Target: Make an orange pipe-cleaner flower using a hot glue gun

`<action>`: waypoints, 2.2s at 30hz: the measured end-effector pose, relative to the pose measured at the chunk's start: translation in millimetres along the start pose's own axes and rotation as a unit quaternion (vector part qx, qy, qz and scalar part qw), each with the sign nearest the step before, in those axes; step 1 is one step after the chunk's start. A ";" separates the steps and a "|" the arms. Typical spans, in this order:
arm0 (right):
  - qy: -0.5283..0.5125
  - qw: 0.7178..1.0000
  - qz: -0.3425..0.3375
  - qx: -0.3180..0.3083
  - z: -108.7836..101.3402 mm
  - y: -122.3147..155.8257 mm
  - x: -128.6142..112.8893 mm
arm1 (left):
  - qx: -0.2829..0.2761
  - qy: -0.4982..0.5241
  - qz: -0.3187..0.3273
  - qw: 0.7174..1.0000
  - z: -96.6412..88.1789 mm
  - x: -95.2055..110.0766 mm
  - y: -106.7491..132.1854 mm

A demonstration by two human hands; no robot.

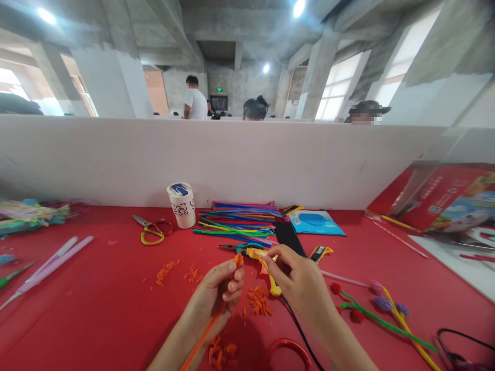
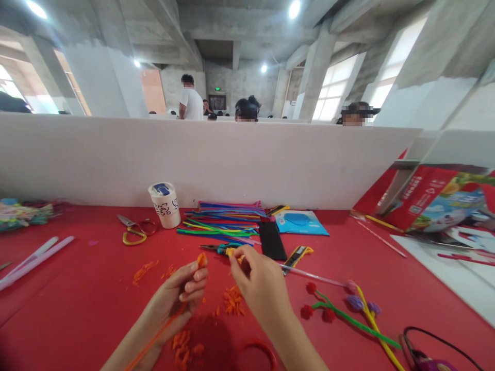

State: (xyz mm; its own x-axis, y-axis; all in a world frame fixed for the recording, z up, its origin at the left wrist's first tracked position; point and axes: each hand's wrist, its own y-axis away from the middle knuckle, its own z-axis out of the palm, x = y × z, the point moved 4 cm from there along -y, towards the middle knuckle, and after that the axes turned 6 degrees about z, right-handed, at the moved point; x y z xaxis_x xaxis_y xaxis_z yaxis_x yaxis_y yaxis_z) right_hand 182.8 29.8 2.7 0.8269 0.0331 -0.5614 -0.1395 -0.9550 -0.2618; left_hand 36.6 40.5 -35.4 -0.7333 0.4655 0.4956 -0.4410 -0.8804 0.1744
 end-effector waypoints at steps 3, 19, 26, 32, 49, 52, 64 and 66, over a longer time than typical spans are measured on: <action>0.166 0.980 0.090 -0.068 10.7 -14.7 34.2 | -0.010 0.053 -0.018 0.998 4.8 1.8 3.2; -0.164 0.961 0.196 -0.105 59.5 -31.3 88.1 | -0.057 0.069 -0.002 0.996 4.2 9.8 3.7; -0.465 0.855 0.191 -0.125 13.8 -20.1 49.8 | -0.033 0.078 0.012 0.996 2.4 16.0 2.4; -0.555 0.793 0.131 -0.217 -0.9 2.8 8.8 | 0.036 0.054 0.010 0.998 -4.2 19.5 -1.9; -0.372 0.907 0.133 -0.147 4.1 13.5 -10.2 | 0.099 0.073 -0.002 0.992 -11.7 23.1 -5.3; -0.368 0.908 0.137 -0.144 4.1 13.1 -10.4 | 0.097 0.075 -0.004 0.992 -12.5 22.9 -4.9; -0.331 0.916 0.158 -0.163 4.5 12.5 -9.3 | 0.101 0.076 -0.004 0.992 -9.9 22.0 -3.6; -0.326 0.916 0.160 -0.169 4.8 12.9 -8.9 | 0.101 0.076 -0.006 0.992 -10.0 21.9 -3.5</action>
State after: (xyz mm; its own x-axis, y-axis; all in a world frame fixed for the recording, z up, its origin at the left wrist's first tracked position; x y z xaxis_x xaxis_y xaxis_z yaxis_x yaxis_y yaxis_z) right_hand 171.1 18.6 0.6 0.2560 -0.2002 -0.9457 -0.0505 -0.9798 0.1937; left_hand 16.9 54.7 -33.6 -0.8050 0.4704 0.3617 -0.3487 -0.8682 0.3530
